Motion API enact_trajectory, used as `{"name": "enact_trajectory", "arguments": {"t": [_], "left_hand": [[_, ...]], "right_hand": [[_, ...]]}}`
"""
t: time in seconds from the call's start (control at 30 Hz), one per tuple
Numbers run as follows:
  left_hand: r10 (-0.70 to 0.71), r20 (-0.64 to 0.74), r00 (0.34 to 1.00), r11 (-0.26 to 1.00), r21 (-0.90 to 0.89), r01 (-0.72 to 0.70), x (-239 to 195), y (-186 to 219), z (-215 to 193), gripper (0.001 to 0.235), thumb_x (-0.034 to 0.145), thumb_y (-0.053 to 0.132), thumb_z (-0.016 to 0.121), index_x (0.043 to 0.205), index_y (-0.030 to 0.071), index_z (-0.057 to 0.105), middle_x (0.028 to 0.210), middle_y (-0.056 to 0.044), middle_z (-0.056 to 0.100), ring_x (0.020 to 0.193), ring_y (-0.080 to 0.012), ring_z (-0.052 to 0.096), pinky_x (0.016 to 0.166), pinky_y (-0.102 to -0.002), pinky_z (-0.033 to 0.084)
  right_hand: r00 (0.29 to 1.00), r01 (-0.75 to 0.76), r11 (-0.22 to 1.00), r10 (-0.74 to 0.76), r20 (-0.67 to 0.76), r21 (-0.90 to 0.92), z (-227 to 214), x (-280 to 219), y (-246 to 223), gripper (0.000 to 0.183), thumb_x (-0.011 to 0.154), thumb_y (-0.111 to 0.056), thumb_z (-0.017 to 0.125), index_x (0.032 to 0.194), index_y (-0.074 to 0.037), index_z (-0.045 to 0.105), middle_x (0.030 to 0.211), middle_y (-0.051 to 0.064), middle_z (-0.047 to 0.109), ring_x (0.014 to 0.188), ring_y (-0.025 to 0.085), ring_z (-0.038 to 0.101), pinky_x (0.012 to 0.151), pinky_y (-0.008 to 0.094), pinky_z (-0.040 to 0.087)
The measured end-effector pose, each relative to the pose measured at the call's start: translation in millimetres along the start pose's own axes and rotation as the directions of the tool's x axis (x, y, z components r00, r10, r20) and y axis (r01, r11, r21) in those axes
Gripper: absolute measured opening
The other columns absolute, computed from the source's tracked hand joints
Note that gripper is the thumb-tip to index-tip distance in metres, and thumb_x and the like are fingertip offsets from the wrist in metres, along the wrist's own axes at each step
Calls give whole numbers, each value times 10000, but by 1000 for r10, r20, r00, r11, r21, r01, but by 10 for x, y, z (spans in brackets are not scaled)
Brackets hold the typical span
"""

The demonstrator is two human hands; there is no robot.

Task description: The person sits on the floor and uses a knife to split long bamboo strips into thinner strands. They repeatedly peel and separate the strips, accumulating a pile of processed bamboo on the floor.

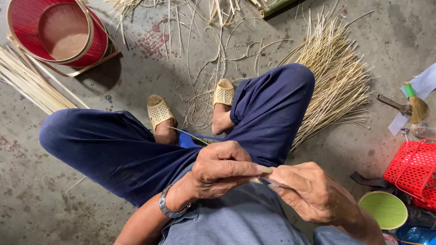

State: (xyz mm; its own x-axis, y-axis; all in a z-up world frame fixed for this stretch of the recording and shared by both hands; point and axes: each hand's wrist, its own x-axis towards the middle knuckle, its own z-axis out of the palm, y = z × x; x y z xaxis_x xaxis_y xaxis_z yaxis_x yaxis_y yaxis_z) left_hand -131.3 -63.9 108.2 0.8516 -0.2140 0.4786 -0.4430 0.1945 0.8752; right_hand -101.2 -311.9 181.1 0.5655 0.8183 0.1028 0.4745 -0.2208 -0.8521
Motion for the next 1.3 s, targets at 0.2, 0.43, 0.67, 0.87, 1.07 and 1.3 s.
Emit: {"name": "enact_trajectory", "arguments": {"t": [0.2, 0.43, 0.67, 0.87, 1.07, 1.3], "left_hand": [[32, -9, 999, 999, -23, -32, -35, -15, 11, 244, 904, 23, 836, 1133, 26, 749, 897, -43, 647, 802, -152, 687, 714, -283, 565], [46, -21, 999, 999, 3, -46, -60, -34, 19, 222, 898, 26, 839, 1103, 31, 752, 892, -41, 649, 791, -156, 688, 700, -284, 557], [71, -12, 997, 997, 10, -70, -30, -13, 6, 230, 902, 29, 833, 1116, 22, 751, 879, -44, 637, 784, -160, 688, 689, -293, 555], [134, -16, 991, 989, 64, -133, 31, 61, -8, 244, 886, 48, 850, 1106, 21, 747, 878, -38, 634, 763, -171, 693, 661, -304, 544], [140, 25, 990, 987, 74, -142, 51, 136, -45, 248, 902, 43, 834, 1127, 9, 736, 898, -47, 633, 787, -179, 703, 667, -310, 543], [186, 71, 980, 972, 135, -195, 71, 184, -68, 227, 919, 63, 839, 1094, 16, 703, 903, -57, 620, 787, -202, 691, 661, -333, 542]], "right_hand": [[996, -50, 997, 46, 77, 52, -21, 137, -72, 258, 903, 19, 693, 1145, 45, 606, 851, 116, 673, 685, 293, 708, 566, 380, 523], [997, -22, 998, 18, 74, 53, -8, 166, -79, 290, 885, 50, 687, 1160, 53, 596, 883, 133, 685, 718, 310, 720, 582, 382, 534], [997, -12, 998, 8, 76, 58, -16, 178, -95, 332, 868, 60, 689, 1181, 69, 578, 912, 141, 696, 739, 296, 738, 602, 368, 560], [993, -34, 999, 37, 112, -26, -32, 181, -160, 364, 808, 63, 744, 1141, 62, 595, 796, 113, 638, 646, 291, 681, 535, 392, 503], [987, -55, 997, 62, 147, -51, -50, 187, -197, 310, 784, 57, 764, 1027, 20, 577, 747, 102, 596, 638, 302, 651, 526, 405, 470], [979, 18, 993, 6, 202, -118, -90, 161, -215, 466, 708, 14, 787, 1108, 47, 551, 810, 116, 603, 695, 328, 654, 558, 424, 491]]}}
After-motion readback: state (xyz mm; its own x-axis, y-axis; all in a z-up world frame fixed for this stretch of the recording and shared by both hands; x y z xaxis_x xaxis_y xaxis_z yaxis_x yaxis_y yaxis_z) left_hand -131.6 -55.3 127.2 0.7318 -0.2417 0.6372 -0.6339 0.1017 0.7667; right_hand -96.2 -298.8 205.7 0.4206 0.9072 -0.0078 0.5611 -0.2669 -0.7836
